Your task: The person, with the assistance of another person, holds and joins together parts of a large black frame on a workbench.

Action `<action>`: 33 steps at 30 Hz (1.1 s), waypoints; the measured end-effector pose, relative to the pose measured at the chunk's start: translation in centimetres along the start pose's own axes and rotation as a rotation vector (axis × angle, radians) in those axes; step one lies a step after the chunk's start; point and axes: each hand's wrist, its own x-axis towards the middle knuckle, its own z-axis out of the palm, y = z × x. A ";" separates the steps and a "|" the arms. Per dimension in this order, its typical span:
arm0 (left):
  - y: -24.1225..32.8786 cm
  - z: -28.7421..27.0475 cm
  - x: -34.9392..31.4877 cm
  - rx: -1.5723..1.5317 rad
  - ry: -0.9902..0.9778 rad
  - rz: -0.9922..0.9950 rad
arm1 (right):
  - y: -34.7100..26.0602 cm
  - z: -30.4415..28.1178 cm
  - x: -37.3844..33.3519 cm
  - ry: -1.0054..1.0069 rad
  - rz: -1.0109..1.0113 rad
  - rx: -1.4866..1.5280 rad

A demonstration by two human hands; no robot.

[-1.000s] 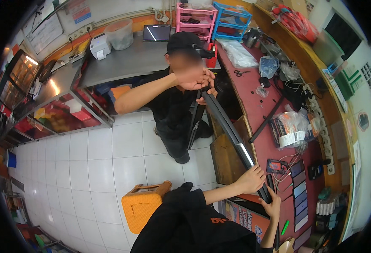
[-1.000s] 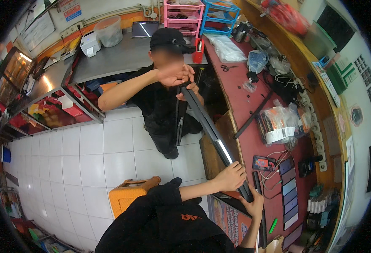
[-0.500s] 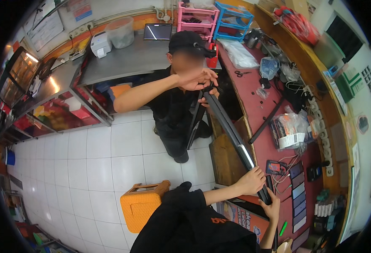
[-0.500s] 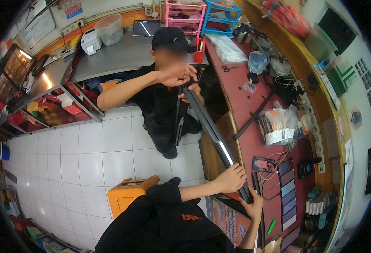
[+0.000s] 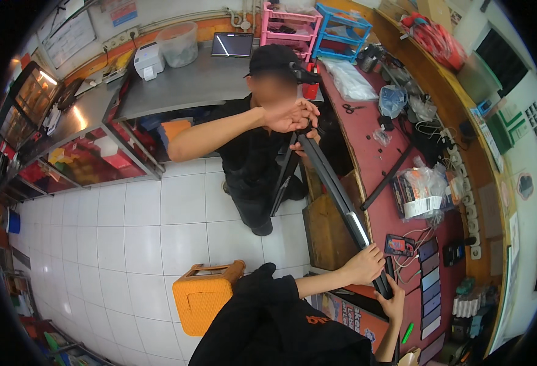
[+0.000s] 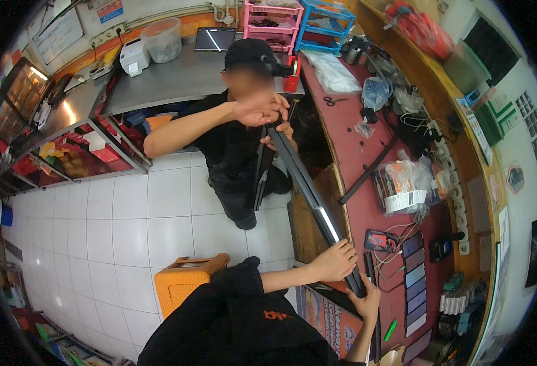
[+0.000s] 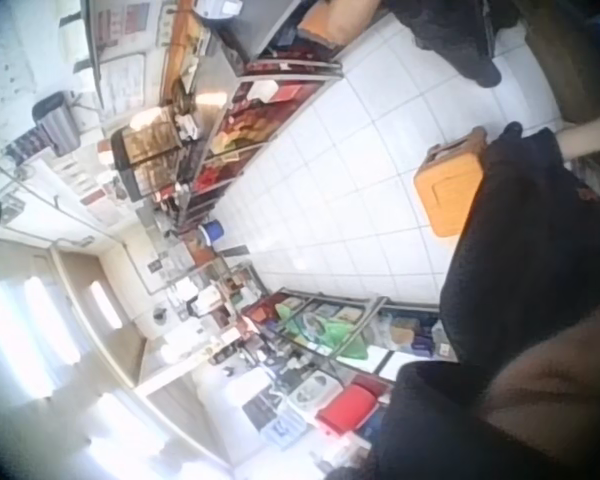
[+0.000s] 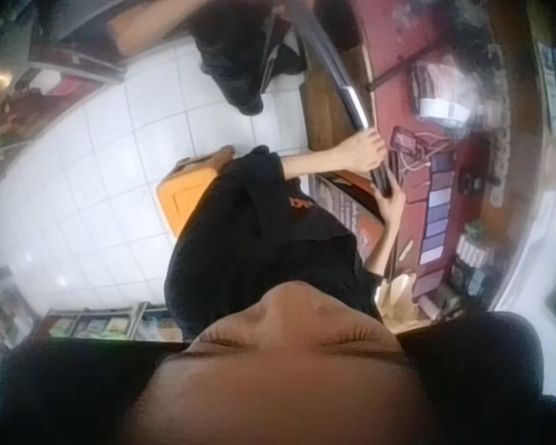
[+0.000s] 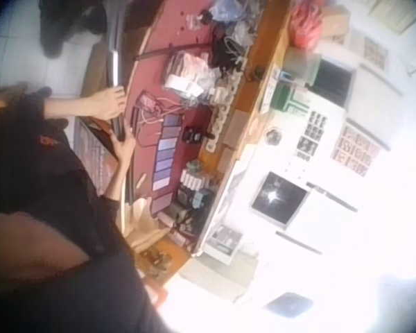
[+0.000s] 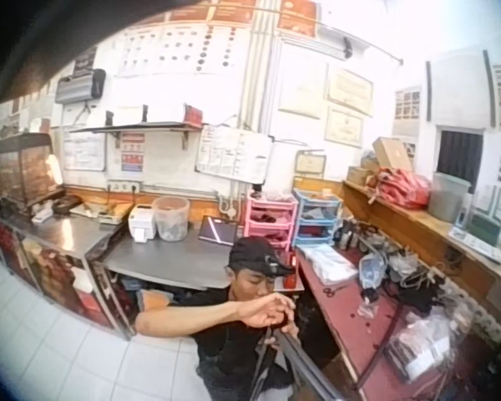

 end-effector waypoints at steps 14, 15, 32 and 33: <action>0.0 -0.6 0.0 0.014 -0.017 0.026 | -0.1 -0.4 0.1 0.018 -0.061 -0.046; 0.1 -0.7 0.0 0.009 -0.032 0.015 | -0.2 -0.4 0.1 0.025 -0.053 -0.045; 0.3 -0.8 0.1 0.004 -0.047 0.025 | -0.7 -1.1 0.0 -0.022 -0.045 -0.021; 0.6 -0.7 0.0 0.010 -0.076 0.016 | -0.8 -1.2 0.0 -0.022 -0.041 -0.021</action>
